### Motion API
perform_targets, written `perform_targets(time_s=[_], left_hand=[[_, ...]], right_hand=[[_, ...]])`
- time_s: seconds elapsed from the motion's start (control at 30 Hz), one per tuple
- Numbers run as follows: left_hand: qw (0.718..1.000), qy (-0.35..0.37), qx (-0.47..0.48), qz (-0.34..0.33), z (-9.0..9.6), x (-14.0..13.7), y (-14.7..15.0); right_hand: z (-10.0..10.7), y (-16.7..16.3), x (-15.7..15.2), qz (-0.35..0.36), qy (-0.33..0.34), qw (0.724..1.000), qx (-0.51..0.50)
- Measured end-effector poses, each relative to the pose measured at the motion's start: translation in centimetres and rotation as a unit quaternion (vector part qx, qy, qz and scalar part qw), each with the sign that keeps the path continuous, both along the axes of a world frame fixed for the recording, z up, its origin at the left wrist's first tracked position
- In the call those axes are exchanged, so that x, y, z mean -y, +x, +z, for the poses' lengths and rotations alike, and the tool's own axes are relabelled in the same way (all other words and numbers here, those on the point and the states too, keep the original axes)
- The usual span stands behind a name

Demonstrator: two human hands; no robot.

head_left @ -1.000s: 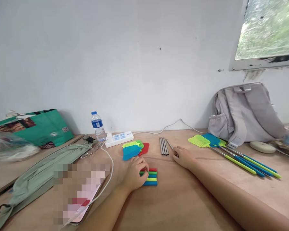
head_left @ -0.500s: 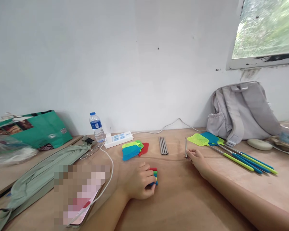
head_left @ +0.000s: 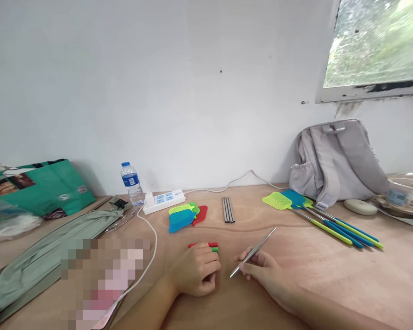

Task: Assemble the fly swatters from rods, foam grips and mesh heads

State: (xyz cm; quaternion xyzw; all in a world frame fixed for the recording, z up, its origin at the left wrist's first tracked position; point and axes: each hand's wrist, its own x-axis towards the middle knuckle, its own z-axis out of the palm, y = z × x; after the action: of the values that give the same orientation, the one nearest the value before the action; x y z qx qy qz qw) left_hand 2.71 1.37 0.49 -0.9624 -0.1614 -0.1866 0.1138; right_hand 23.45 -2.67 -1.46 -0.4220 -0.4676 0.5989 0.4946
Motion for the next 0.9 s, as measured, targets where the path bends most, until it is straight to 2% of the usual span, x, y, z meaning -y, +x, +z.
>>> perform_targets(time_s=[0.1, 0.2, 0.43, 0.7, 0.8, 0.9], left_hand=[[0.999, -0.002, 0.027, -0.02, -0.2, -0.1, -0.2], [0.996, -0.027, 0.072, -0.033, -0.2, -0.1, -0.3], [0.987, -0.109, 0.118, -0.024, 0.4, 0.3, -0.2], [0.971, -0.208, 0.12, -0.007, 0.0, 0.6, 0.3], [0.974, -0.175, 0.142, 0.004, 0.5, 0.7, 0.0], [0.991, -0.088, 0.1, 0.018, 1.4, 0.5, -0.4]], right_hand=[[0.9, -0.1, 0.6, 0.052, 0.043, 0.996, 0.059], [0.9, 0.3, 0.4, 0.082, 0.057, 0.992, 0.082], [-0.9, 0.6, -0.3, 0.125, 0.021, 0.991, -0.04], [0.1, 0.5, 0.0, 0.12, -0.003, 0.989, -0.082], [0.0, 0.5, -0.1, 0.115, 0.006, 0.99, -0.082], [-0.1, 0.5, -0.1, 0.103, -0.001, 0.992, -0.074]])
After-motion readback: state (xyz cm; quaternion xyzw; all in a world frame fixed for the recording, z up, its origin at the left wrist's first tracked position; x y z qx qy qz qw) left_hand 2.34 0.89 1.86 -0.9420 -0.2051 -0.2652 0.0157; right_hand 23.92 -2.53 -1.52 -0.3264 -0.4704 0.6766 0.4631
